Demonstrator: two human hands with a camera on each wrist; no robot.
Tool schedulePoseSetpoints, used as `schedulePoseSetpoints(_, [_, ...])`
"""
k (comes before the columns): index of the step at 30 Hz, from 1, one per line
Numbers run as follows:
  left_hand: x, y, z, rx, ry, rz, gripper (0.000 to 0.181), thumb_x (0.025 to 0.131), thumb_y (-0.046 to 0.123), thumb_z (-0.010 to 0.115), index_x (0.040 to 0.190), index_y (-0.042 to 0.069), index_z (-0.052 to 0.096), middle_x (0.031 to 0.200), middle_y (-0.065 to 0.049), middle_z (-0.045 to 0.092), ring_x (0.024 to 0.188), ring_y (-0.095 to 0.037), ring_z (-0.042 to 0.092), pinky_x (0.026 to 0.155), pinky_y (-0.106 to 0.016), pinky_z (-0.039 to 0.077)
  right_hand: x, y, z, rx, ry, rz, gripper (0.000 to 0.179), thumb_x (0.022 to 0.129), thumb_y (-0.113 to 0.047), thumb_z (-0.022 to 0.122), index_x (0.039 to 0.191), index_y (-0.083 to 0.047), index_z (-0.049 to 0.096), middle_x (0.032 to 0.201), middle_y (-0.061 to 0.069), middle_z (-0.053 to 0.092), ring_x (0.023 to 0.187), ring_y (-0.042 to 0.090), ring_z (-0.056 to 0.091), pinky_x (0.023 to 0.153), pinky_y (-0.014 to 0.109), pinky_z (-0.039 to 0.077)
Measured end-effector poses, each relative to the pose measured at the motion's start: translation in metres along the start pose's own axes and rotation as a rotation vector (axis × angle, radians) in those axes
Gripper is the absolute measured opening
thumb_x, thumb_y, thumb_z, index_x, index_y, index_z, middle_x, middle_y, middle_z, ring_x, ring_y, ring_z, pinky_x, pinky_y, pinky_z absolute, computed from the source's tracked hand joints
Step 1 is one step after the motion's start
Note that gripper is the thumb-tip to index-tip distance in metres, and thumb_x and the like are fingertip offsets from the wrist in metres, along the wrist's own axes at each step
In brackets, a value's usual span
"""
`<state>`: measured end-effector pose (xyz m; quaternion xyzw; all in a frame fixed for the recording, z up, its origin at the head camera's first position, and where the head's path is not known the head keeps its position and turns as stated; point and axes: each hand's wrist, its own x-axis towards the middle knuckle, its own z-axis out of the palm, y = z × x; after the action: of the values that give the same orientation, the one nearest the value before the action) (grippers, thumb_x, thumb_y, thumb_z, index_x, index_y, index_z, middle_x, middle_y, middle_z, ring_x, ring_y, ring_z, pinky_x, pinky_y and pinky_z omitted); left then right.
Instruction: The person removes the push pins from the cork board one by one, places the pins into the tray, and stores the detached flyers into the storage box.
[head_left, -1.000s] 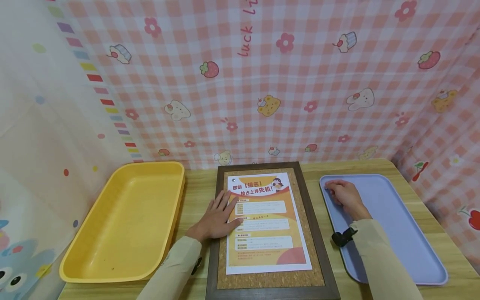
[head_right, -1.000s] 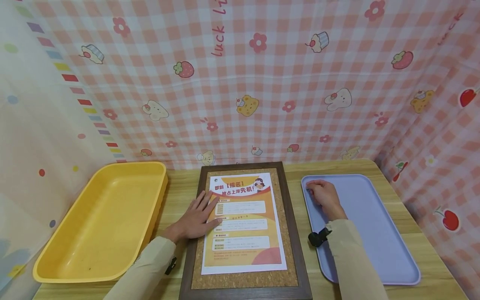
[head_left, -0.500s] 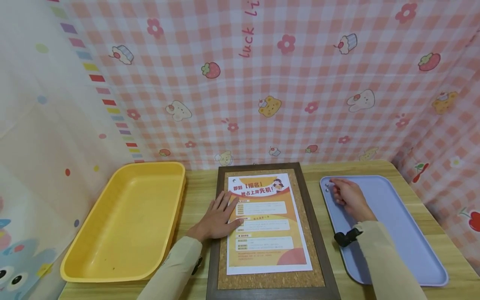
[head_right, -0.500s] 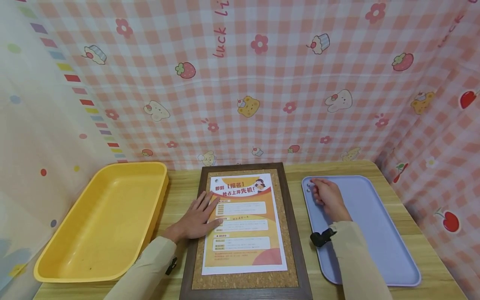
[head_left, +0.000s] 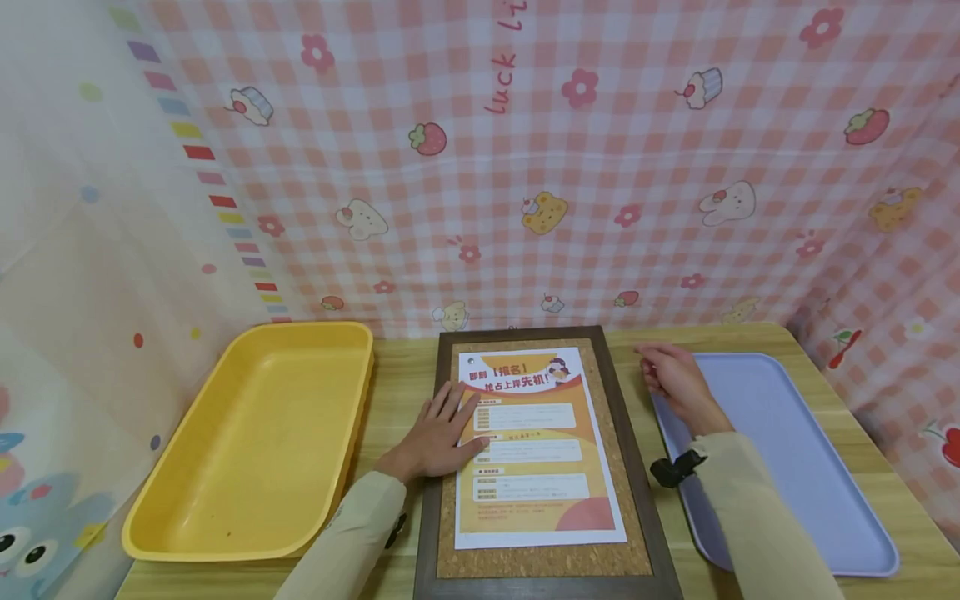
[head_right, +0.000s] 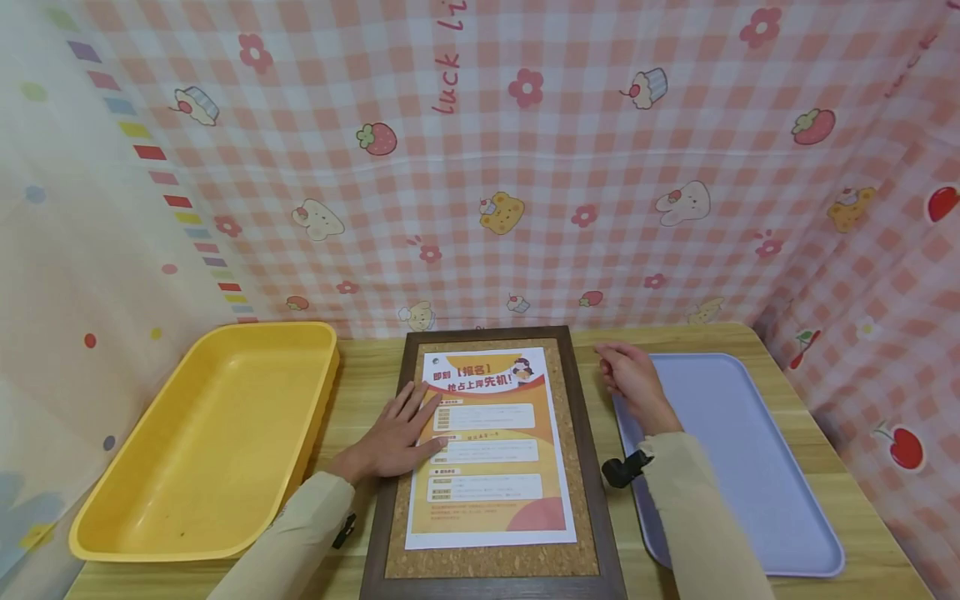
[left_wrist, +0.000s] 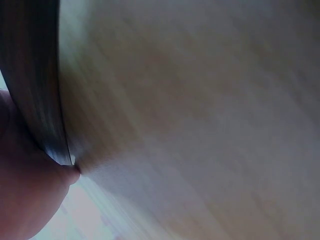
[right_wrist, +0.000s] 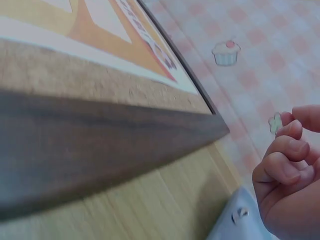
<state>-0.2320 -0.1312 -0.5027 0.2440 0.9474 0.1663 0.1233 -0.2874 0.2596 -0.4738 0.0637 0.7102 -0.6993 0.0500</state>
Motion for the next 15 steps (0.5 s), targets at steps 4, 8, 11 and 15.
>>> schedulePoseSetpoints(4, [0.000, 0.002, -0.002, 0.012, -0.007, 0.000, 0.076, 0.102, 0.055, 0.039, 0.161, 0.014, 0.014, 0.167, -0.014, 0.001, 0.152, -0.035, -0.007, 0.119, -0.061, 0.006, 0.002, -0.003, 0.011, -0.013, -0.008, -0.004, 0.019, 0.104, -0.018, 0.050, 0.108, -0.002, 0.060, 0.067, -0.007, 0.049, 0.048, 0.003, 0.037, 0.044, 0.019, 0.031])
schedulePoseSetpoints(8, [0.000, 0.002, -0.002, 0.019, -0.005, -0.002, 0.075, 0.102, 0.055, 0.038, 0.161, 0.015, 0.015, 0.167, -0.014, 0.001, 0.153, -0.035, -0.007, 0.119, -0.061, 0.006, 0.004, -0.005, 0.021, -0.015, -0.014, 0.003, 0.019, 0.104, -0.017, 0.051, 0.106, 0.000, 0.059, 0.066, -0.007, 0.049, 0.048, 0.002, 0.037, 0.044, 0.018, 0.031])
schedulePoseSetpoints(11, [0.000, 0.002, -0.002, 0.019, -0.007, -0.008, 0.076, 0.102, 0.056, 0.038, 0.161, 0.015, 0.014, 0.167, -0.013, 0.000, 0.153, -0.034, -0.008, 0.119, -0.061, 0.006, 0.008, -0.005, 0.028, -0.041, -0.011, 0.002, 0.017, 0.103, -0.016, 0.051, 0.100, -0.003, 0.062, 0.066, -0.006, 0.050, 0.049, 0.002, 0.040, 0.044, 0.018, 0.032])
schedulePoseSetpoints(15, [0.000, 0.001, -0.002, 0.023, -0.009, -0.012, 0.076, 0.102, 0.057, 0.038, 0.161, 0.015, 0.013, 0.167, -0.013, 0.000, 0.153, -0.034, -0.008, 0.119, -0.061, 0.006, 0.012, -0.004, 0.039, -0.071, -0.033, 0.000, 0.017, 0.102, -0.018, 0.054, 0.098, -0.004, 0.062, 0.065, -0.006, 0.048, 0.049, 0.003, 0.041, 0.044, 0.018, 0.032])
